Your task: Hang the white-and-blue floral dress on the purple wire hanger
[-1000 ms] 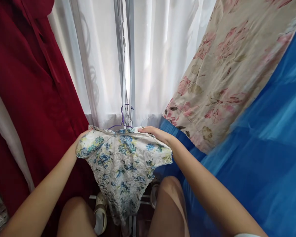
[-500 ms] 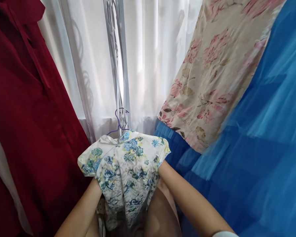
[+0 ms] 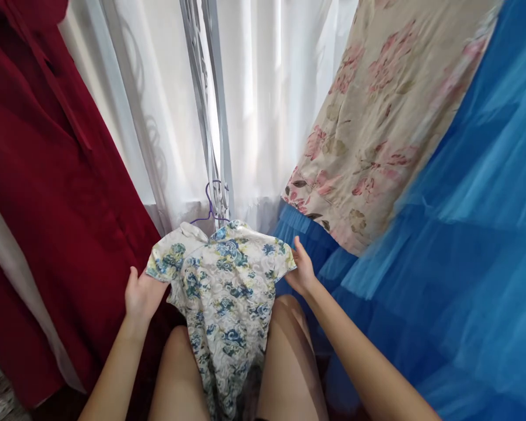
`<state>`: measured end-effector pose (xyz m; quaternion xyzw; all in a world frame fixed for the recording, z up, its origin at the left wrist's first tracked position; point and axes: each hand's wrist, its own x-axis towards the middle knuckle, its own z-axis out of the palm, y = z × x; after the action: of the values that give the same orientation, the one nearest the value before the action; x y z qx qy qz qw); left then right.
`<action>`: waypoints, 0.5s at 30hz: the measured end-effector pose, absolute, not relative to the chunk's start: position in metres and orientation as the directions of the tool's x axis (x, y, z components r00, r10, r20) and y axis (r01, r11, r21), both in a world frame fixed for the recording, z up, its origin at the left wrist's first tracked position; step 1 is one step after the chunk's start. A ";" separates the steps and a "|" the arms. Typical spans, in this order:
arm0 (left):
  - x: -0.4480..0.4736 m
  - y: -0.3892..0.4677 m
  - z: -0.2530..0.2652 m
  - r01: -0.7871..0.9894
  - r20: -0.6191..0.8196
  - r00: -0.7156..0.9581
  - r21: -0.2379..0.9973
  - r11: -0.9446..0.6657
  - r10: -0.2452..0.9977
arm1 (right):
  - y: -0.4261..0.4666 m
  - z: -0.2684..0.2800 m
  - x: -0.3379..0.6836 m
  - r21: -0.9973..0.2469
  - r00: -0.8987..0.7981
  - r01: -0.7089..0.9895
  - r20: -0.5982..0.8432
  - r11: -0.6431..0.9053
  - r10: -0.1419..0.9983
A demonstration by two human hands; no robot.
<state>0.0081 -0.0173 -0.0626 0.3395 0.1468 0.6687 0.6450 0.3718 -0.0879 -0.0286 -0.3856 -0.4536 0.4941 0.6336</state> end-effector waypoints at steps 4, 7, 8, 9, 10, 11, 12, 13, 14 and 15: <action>0.002 -0.032 -0.045 -0.591 0.397 -0.109 0.711 -0.380 0.911 | -0.109 -0.002 0.370 -0.949 0.078 -0.144 0.270 0.279 0.960; -0.001 -0.040 -0.036 -0.397 0.459 -0.231 0.760 -0.514 0.858 | -0.121 0.018 0.359 -0.947 0.133 -0.132 0.276 0.293 0.952; -0.004 -0.041 -0.032 -0.308 0.484 -0.249 0.782 -0.542 0.839 | -0.123 0.026 0.356 -0.941 0.169 -0.164 0.269 0.296 0.948; -0.008 -0.043 -0.027 -0.198 0.518 -0.251 0.799 -0.567 0.818 | -0.124 0.033 0.355 -0.932 0.204 -0.196 0.265 0.305 0.942; -0.012 -0.044 -0.021 -0.070 0.563 -0.230 0.804 -0.591 0.793 | -0.123 0.042 0.356 -0.922 0.236 -0.218 0.269 0.320 0.934; -0.015 -0.044 -0.015 0.074 0.616 -0.188 0.786 -0.614 0.765 | -0.121 0.050 0.356 -0.913 0.256 -0.228 0.279 0.338 0.925; -0.018 -0.045 -0.009 0.223 0.664 -0.135 0.744 -0.630 0.736 | -0.118 0.059 0.357 -0.909 0.261 -0.224 0.291 0.351 0.920; -0.019 -0.044 -0.002 0.359 0.700 -0.084 0.685 -0.634 0.709 | -0.115 0.068 0.356 -0.911 0.252 -0.209 0.302 0.357 0.919; -0.019 -0.042 0.003 0.468 0.722 -0.042 0.625 -0.625 0.691 | -0.111 0.076 0.355 -0.916 0.232 -0.184 0.311 0.356 0.922; -0.017 -0.040 0.007 0.534 0.730 -0.014 0.583 -0.612 0.683 | -0.108 0.083 0.351 -0.924 0.201 -0.155 0.317 0.350 0.927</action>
<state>-0.0175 -0.0395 0.0066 0.6991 0.4352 0.5635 0.0662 0.3513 -0.1079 0.0828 -0.3993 -0.4834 0.4071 0.6642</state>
